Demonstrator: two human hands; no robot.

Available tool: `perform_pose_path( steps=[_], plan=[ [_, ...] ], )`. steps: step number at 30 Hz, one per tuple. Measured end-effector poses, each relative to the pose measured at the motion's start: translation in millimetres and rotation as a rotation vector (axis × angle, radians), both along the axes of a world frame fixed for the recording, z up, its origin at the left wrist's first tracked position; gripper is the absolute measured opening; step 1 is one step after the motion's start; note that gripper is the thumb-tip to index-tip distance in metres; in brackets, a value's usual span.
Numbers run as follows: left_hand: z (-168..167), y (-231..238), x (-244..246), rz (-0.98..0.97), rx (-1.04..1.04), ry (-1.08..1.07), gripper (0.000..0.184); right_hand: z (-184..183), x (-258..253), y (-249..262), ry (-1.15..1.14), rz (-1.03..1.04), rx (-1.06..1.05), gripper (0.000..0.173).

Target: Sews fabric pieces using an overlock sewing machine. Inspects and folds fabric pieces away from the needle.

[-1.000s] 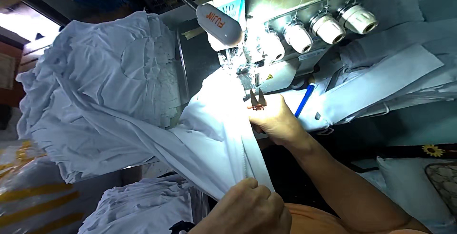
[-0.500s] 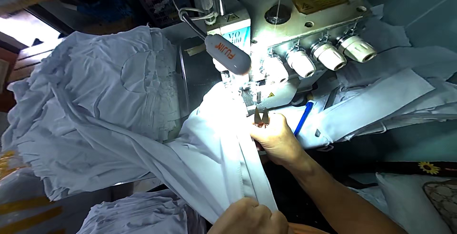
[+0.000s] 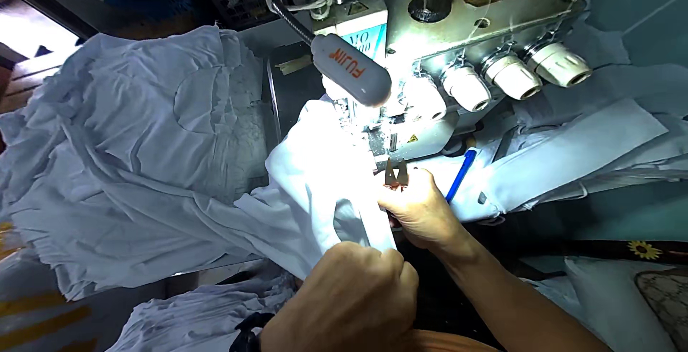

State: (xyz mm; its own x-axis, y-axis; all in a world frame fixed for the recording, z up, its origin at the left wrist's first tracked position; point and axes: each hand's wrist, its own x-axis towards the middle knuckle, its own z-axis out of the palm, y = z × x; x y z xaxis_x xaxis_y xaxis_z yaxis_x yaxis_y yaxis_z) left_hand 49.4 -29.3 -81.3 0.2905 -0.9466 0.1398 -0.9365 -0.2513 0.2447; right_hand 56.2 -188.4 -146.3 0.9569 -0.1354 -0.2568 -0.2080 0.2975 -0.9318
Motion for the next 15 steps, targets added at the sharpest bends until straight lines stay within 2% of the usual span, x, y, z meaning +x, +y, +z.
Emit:
perform_pose_path(
  steps=[9, 12, 15],
  plan=[
    [-1.6, -10.5, 34.3, 0.106, -0.015, -0.147, 0.026, 2.1, 0.4, 4.7, -0.009, -0.120, 0.116, 0.018],
    [9.7, -18.8, 12.1, 0.225, -0.031, -0.268, 0.027, 2.9, -3.1, 5.6, -0.028, -0.182, 0.140, 0.021],
    [18.4, -21.7, -17.5, 0.358, -0.028, -0.346, 0.026, -14.3, -6.9, 13.6, -0.106, -0.276, 0.064, 0.025]
  ],
)
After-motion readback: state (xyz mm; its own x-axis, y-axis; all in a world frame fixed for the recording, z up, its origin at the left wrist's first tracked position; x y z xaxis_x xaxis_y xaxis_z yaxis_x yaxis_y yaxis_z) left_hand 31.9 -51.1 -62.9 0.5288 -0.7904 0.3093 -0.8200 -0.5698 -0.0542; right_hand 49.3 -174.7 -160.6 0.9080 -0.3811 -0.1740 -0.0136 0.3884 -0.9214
